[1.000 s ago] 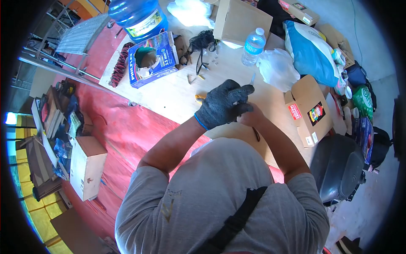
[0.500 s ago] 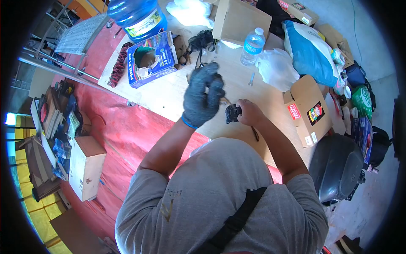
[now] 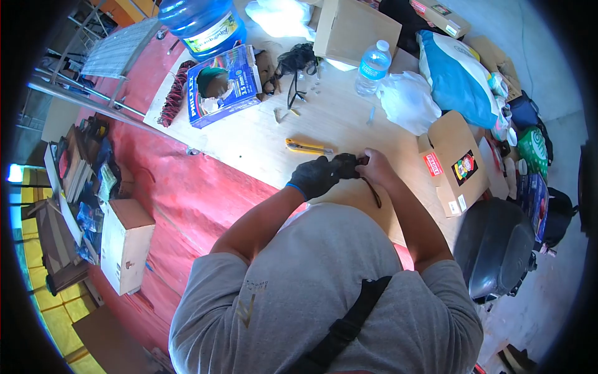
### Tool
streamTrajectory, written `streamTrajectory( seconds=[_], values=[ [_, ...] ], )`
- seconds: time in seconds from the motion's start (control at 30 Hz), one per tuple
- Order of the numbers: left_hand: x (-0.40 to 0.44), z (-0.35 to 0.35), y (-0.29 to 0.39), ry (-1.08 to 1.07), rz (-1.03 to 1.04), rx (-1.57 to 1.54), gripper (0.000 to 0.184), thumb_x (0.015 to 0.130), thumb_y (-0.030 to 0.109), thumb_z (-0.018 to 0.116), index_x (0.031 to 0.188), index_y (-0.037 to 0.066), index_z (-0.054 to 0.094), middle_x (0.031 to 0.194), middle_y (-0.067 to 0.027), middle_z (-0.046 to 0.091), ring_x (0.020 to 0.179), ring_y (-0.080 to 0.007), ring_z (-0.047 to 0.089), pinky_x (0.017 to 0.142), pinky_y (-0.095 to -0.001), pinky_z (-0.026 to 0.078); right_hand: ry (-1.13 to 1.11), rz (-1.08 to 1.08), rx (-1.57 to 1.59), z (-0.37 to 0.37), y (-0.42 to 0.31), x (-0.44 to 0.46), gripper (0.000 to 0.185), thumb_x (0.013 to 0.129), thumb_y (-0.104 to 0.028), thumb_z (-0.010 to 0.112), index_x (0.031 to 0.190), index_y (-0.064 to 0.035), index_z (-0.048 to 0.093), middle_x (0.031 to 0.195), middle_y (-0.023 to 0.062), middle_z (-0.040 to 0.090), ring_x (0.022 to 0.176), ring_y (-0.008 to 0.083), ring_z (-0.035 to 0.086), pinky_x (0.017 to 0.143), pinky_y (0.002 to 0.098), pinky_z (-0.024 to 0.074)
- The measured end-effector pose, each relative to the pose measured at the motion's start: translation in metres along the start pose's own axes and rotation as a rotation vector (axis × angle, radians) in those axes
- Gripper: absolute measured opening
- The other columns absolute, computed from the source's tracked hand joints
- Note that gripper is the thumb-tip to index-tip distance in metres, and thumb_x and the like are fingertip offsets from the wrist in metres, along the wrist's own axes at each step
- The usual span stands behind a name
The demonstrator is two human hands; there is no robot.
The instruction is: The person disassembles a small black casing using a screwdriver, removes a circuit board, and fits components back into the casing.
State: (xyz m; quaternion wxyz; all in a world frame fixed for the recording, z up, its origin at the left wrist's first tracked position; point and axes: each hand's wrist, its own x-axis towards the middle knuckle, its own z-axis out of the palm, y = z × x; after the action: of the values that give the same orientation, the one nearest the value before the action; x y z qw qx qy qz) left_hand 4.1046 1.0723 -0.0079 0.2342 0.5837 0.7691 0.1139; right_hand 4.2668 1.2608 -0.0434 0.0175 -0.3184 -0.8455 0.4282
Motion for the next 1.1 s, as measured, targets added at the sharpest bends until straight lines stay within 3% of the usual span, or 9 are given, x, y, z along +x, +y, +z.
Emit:
streamTrajectory(
  seconds=[0.13,0.23,0.33,0.43,0.53,0.67,0.8,0.93,1.1],
  values=[
    [-0.003,0.026,-0.013,0.142,0.105,-0.006,0.048,0.093,0.039,0.069,0.137,0.020,0.061,0.098,-0.0160,0.066,0.087,-0.0363,0.069,0.075,-0.0509,0.056,-0.012,0.306,0.423,0.000,0.026,0.003,0.034,0.076,-0.011,0.082,0.105,0.0024,0.070,0.087,0.0151,0.072,0.079,0.0239,0.071,0.073,0.0363,0.0572],
    [-0.004,0.025,-0.012,0.111,0.081,0.008,0.048,0.093,0.039,0.068,0.137,0.020,0.061,0.096,-0.0159,0.065,0.085,-0.0358,0.069,0.074,-0.0509,0.055,0.047,0.302,0.437,0.001,0.061,0.010,0.034,0.078,-0.013,0.081,0.107,0.0017,0.070,0.087,0.0151,0.072,0.079,0.0288,0.072,0.076,0.0388,0.0581],
    [-0.006,0.024,-0.010,0.107,0.066,0.013,0.047,0.094,0.040,0.068,0.137,0.020,0.061,0.096,-0.0159,0.065,0.086,-0.0355,0.069,0.074,-0.0505,0.055,0.143,0.124,-0.168,-0.014,0.063,0.007,0.042,0.079,-0.017,0.082,0.114,0.0019,0.069,0.105,0.0189,0.071,0.097,0.0343,0.070,0.086,0.0421,0.0573],
    [-0.006,0.026,-0.010,0.132,0.069,0.018,0.047,0.094,0.040,0.068,0.136,0.021,0.061,0.096,-0.0160,0.065,0.086,-0.0356,0.069,0.073,-0.0502,0.056,0.380,0.119,-0.313,-0.019,0.015,-0.010,0.052,0.076,-0.023,0.085,0.121,-0.0025,0.069,0.126,0.0184,0.064,0.122,0.0348,0.059,0.100,0.0465,0.0509],
    [-0.006,0.022,-0.007,0.098,0.038,-0.004,0.047,0.093,0.041,0.068,0.136,0.021,0.061,0.096,-0.0162,0.065,0.086,-0.0359,0.069,0.074,-0.0504,0.056,0.223,-0.228,-0.285,-0.011,-0.025,-0.018,0.058,0.077,-0.024,0.084,0.129,-0.0064,0.066,0.134,0.0182,0.058,0.127,0.0355,0.055,0.105,0.0458,0.0479],
    [-0.002,0.016,-0.019,0.017,-0.035,-0.047,0.047,0.092,0.029,0.064,0.137,0.019,0.060,0.106,-0.0184,0.065,0.092,-0.0380,0.068,0.080,-0.0493,0.056,0.032,-0.256,-0.329,0.020,-0.032,-0.023,0.055,0.080,-0.025,0.083,0.128,-0.0070,0.066,0.129,0.0176,0.061,0.124,0.0380,0.056,0.106,0.0463,0.0461],
    [-0.024,-0.084,0.006,0.380,0.009,-0.285,0.045,0.089,0.009,0.061,0.134,0.013,0.061,0.114,-0.0190,0.065,0.104,-0.0384,0.068,0.086,-0.0482,0.057,0.077,-0.297,-0.309,0.029,-0.019,-0.020,0.053,0.080,-0.024,0.083,0.127,-0.0068,0.067,0.128,0.0169,0.061,0.121,0.0381,0.057,0.105,0.0470,0.0466],
    [-0.037,-0.157,0.043,0.724,0.249,-0.463,0.043,0.093,0.003,0.065,0.135,0.011,0.060,0.115,-0.0179,0.065,0.100,-0.0319,0.069,0.086,-0.0404,0.057,0.062,-0.336,-0.277,0.033,-0.009,-0.014,0.055,0.081,-0.024,0.082,0.130,-0.0063,0.065,0.129,0.0175,0.060,0.119,0.0392,0.058,0.104,0.0472,0.0473],
    [-0.032,-0.163,0.076,0.750,0.221,-0.369,0.045,0.090,-0.006,0.063,0.133,0.005,0.061,0.101,-0.0111,0.066,0.091,-0.0200,0.068,0.082,-0.0313,0.056,0.008,-0.370,-0.222,0.031,-0.005,-0.012,0.055,0.084,-0.023,0.079,0.134,-0.0079,0.061,0.131,0.0204,0.057,0.116,0.0420,0.060,0.100,0.0481,0.0500]
  ],
)
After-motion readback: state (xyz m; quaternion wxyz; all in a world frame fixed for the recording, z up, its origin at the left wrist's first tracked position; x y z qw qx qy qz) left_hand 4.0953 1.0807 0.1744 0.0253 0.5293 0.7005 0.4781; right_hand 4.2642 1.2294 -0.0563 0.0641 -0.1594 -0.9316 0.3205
